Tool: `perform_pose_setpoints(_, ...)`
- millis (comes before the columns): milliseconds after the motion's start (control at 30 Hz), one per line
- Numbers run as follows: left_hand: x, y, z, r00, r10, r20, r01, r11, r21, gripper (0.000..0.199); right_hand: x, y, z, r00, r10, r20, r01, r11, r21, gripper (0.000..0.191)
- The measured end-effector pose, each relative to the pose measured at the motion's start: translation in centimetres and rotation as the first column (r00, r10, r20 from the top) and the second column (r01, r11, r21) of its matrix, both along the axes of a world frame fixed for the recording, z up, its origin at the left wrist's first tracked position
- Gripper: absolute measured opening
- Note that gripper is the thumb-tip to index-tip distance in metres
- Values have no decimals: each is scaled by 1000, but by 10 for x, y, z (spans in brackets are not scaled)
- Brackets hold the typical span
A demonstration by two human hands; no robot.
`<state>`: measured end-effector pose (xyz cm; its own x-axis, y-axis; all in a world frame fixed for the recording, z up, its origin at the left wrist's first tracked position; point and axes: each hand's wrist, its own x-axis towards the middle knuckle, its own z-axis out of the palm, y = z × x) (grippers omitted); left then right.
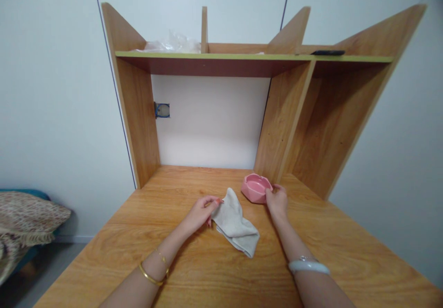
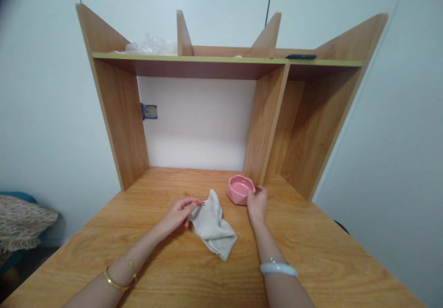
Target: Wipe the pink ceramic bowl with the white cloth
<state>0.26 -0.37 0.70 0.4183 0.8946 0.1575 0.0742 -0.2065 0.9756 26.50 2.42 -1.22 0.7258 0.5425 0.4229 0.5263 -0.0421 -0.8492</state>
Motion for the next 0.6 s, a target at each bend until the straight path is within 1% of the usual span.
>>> perform_pose_setpoints(300,-1,1,2,1000,9,1,-9,1000,0,46,9,1,-4,995,-90,-35,89,995,-34,33)
perform_pose_setpoints(433,-1,0,1,1000,1,-3,-1,1000,-2,44,10,1,-4,995,-87,-41,85,995,-49,30)
perform_pose_setpoints(600,-2,-1,3,1000,-6,-3,6,1000,-7,44,10,0,-3,996,-78,-54,74,995,-65,33)
